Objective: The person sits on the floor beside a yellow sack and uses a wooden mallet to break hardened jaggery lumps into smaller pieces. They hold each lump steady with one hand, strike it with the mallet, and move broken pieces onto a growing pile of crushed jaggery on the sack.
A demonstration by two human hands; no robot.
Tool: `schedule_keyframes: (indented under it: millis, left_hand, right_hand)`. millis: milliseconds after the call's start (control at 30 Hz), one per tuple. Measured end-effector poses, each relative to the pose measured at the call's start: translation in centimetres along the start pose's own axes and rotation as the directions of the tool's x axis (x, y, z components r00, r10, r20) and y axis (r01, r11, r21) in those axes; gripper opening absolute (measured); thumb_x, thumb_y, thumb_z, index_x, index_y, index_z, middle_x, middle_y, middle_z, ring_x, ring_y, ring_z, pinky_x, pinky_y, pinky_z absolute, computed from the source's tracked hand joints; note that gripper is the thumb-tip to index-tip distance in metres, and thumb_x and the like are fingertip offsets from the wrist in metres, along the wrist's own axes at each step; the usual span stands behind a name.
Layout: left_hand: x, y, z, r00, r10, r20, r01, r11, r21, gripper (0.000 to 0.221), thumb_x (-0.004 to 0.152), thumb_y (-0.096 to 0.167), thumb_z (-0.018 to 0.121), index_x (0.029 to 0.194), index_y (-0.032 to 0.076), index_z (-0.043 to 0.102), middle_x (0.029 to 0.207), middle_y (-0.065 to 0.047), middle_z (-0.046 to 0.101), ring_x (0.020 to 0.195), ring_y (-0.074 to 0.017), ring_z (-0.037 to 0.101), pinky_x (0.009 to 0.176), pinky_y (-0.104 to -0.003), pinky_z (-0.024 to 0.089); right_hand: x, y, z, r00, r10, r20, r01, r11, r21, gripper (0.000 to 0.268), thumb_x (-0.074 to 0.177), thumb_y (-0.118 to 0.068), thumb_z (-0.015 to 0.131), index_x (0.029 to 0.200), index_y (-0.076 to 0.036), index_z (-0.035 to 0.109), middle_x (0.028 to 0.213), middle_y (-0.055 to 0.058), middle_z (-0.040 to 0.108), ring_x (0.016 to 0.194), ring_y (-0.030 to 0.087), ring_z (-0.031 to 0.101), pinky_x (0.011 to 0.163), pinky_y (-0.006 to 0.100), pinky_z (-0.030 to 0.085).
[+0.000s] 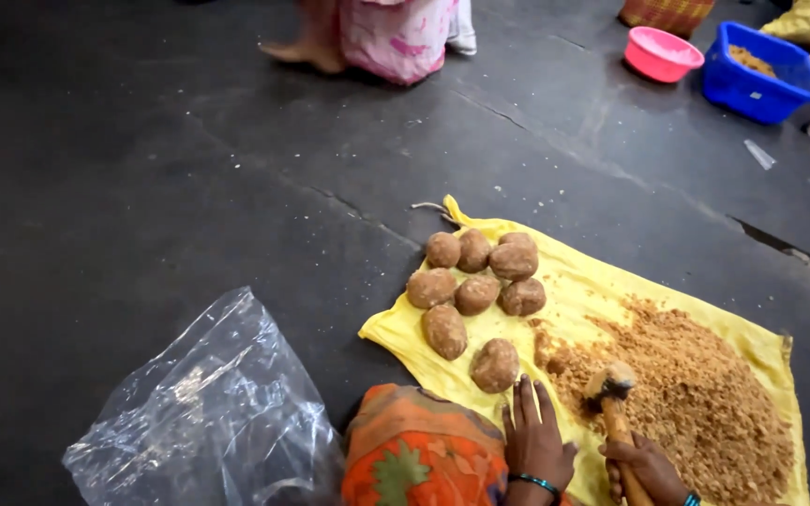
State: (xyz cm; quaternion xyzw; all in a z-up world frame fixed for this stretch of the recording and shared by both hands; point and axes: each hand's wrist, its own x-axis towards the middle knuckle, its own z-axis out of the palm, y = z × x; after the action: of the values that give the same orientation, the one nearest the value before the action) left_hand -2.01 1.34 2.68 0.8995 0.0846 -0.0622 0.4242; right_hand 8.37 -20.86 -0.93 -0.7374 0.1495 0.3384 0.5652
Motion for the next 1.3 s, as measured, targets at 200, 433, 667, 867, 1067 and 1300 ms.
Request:
schedule_keyframes:
  millis: [200,433,667,867,1067,1300]
  left_hand:
    - [3.8,-1.5,1.6,0.964,-0.239,-0.113,0.056,0.601,-0.798,0.082,0.091,0.038,0.069,0.159,0.01,0.032,0.165,-0.012,0.035,0.153,-0.0261,0.033,0.122,-0.037,0.031]
    - [6.5,-5.9,5.5,0.974,-0.218,0.063,-0.05,-0.475,-0.878,0.068,0.098,0.026,0.062,0.156,0.002,0.034,0.161,-0.017,0.045,0.151,-0.0281,0.041,0.122,-0.038,0.03]
    - [2.7,-9.9,11.8,0.982,-0.12,0.148,0.131,-0.134,-0.982,0.071,0.097,0.028,0.067,0.154,-0.001,0.036,0.16,-0.018,0.047,0.151,-0.0296,0.044,0.121,-0.037,0.036]
    - [10.5,-10.6,15.8,0.988,-0.09,0.125,0.152,0.425,-0.892,0.073,0.094,0.032,0.076,0.151,0.002,0.042,0.156,-0.014,0.05,0.146,-0.0299,0.046,0.118,-0.038,0.043]
    - [6.4,-7.6,7.6,0.996,-0.094,-0.004,0.074,0.812,-0.579,0.059,0.092,0.039,0.073,0.14,0.008,0.059,0.128,-0.016,0.068,0.119,-0.0311,0.07,0.101,-0.043,0.057]
    - [6.8,-5.7,1.9,0.988,-0.078,0.135,0.121,0.931,-0.345,0.06,0.092,0.044,0.072,0.138,0.007,0.06,0.126,-0.016,0.068,0.115,-0.0302,0.072,0.099,-0.04,0.057]
  right_hand:
    - [1.0,-0.4,-0.6,0.999,0.018,-0.028,-0.018,1.0,-0.003,0.022,0.085,-0.014,0.071,0.091,0.002,0.057,0.059,0.014,0.055,0.042,0.031,0.055,0.04,0.046,0.048]
    - [4.8,-2.0,-2.1,0.97,0.229,-0.081,-0.223,0.972,0.069,0.014,0.087,-0.002,0.061,0.078,0.008,0.059,0.063,0.022,0.058,0.051,0.036,0.057,0.049,0.049,0.051]
    - [5.5,-1.3,-2.8,0.942,0.308,-0.13,-0.279,0.939,0.198,0.02,0.092,-0.005,0.068,0.077,0.004,0.057,0.06,0.014,0.052,0.046,0.026,0.046,0.045,0.045,0.045]
    - [5.4,-2.7,-4.1,0.947,0.312,-0.08,-0.299,0.943,0.143,0.027,0.093,-0.011,0.078,0.095,-0.004,0.052,0.063,0.009,0.048,0.048,0.025,0.047,0.045,0.042,0.043]
    - [0.0,-10.0,-0.7,0.996,0.091,-0.021,-0.092,0.994,-0.051,0.053,0.09,-0.024,0.078,0.129,-0.002,0.049,0.067,0.01,0.054,0.049,0.021,0.053,0.041,0.036,0.047]
    - [-1.9,-17.1,2.9,0.993,-0.113,0.04,0.117,0.837,-0.534,0.084,0.089,-0.03,0.079,0.155,-0.01,0.029,0.084,0.015,0.07,0.05,0.02,0.066,0.042,0.034,0.057]
